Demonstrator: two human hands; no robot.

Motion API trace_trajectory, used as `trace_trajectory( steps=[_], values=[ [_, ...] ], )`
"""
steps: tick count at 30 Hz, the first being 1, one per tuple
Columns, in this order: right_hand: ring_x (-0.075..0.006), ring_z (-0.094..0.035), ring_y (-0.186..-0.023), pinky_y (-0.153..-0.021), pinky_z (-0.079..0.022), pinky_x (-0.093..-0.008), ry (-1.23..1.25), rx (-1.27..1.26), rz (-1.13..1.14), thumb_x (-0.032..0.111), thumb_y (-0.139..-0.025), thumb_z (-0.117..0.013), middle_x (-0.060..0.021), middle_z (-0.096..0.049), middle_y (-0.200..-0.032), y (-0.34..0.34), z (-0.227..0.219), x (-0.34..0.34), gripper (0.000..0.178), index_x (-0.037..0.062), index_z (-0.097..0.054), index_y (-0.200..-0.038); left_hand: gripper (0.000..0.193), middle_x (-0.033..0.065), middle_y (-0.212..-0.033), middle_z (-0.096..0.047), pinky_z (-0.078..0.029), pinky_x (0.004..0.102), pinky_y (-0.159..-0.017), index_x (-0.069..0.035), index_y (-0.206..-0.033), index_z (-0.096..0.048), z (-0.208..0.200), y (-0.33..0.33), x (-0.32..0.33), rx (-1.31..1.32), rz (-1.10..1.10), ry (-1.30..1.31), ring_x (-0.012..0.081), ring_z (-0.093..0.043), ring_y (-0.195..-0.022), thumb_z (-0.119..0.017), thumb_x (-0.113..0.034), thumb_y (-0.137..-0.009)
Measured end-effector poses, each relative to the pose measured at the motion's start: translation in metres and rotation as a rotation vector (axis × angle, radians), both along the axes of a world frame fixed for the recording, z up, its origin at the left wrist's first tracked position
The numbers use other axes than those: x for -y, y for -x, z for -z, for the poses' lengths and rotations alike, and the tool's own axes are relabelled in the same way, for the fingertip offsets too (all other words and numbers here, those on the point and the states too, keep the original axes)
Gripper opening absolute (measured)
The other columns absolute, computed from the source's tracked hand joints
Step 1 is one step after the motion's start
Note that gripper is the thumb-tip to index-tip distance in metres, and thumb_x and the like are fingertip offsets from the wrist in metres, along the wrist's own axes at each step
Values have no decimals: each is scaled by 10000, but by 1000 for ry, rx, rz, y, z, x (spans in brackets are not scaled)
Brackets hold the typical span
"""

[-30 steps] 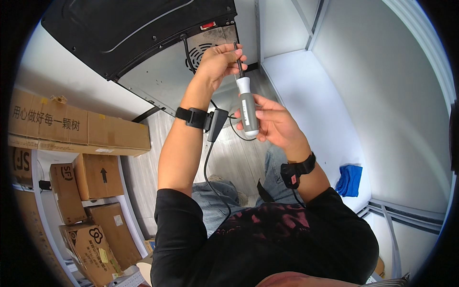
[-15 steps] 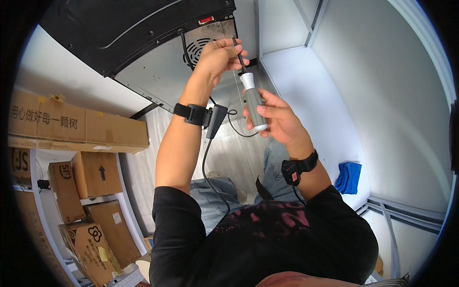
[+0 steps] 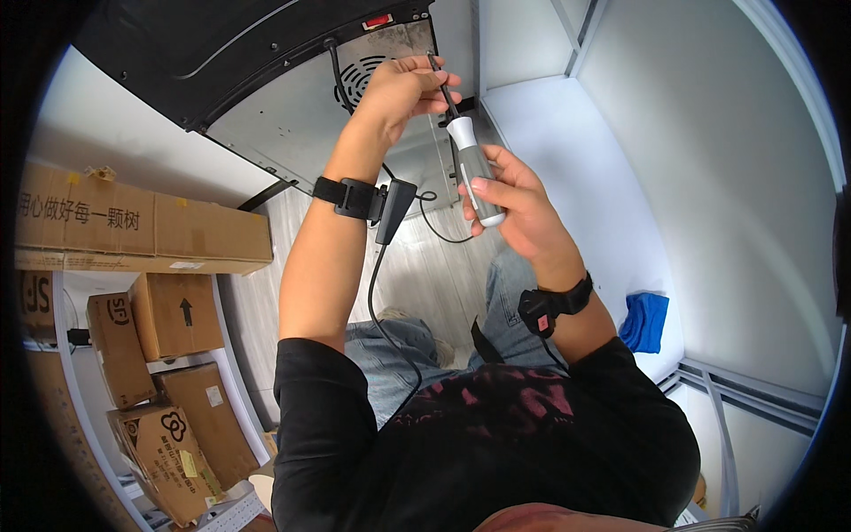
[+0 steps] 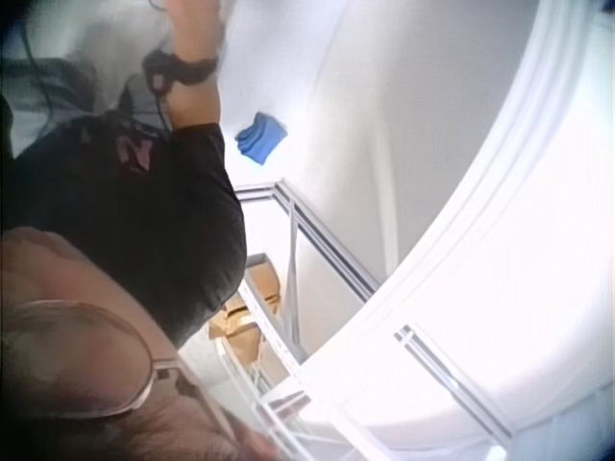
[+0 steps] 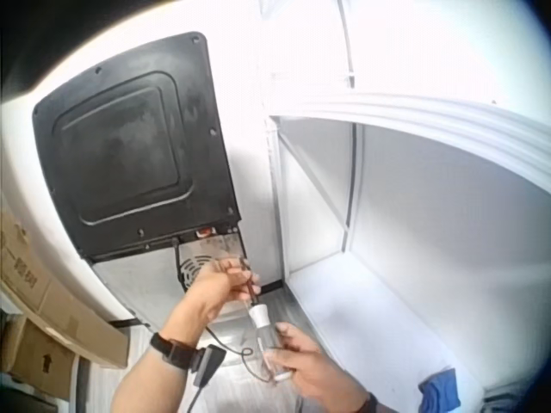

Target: The person uses a screwdriver to tighten screws on the back panel of a wall-mounted electronic device. They then wipe the surface with a blue cloth and continue securing additional screws.

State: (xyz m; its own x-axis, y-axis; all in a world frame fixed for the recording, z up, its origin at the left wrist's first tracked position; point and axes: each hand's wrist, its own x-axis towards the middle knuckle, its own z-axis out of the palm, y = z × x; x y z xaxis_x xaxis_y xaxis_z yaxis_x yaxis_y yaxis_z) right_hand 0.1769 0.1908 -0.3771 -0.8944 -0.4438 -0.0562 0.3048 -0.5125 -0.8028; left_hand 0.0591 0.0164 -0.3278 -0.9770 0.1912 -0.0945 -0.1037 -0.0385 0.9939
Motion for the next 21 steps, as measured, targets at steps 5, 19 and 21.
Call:
trace_trajectory(
  steps=[5,19,21],
  values=[
    [-100,-514,-660,-463,-422,-240,-135,-44,148,64,-755,-688,-76,-521,-902,-3,-1,8,536,-3,-386,-1194,280,170,-985,-657,-548,251,-624,48,-1149,-493,-5,-5,-2,0,3,-5,203,-666,-772,-453,-42,-887],
    [-72,-496,-685,-460,-338,-214,-285,-105,235,70,-732,-696,-73,-533,-944,-5,6,6,504,22,-412,-1145,374,110,-915,-687,-471,248,-593,-21,-1063,-569,6,-4,-14,14,-188,-30,163,-653,-726,-380,-335,-985],
    [-72,-495,-690,-463,-337,-212,-276,-100,241,76,-733,-698,-73,-535,-942,-4,4,5,504,20,-414,-1146,328,90,-892,-689,-466,244,-589,-29,-1012,-593,7,-2,-18,18,-245,-54,154,-653,-715,-435,-314,-971]
  ],
)
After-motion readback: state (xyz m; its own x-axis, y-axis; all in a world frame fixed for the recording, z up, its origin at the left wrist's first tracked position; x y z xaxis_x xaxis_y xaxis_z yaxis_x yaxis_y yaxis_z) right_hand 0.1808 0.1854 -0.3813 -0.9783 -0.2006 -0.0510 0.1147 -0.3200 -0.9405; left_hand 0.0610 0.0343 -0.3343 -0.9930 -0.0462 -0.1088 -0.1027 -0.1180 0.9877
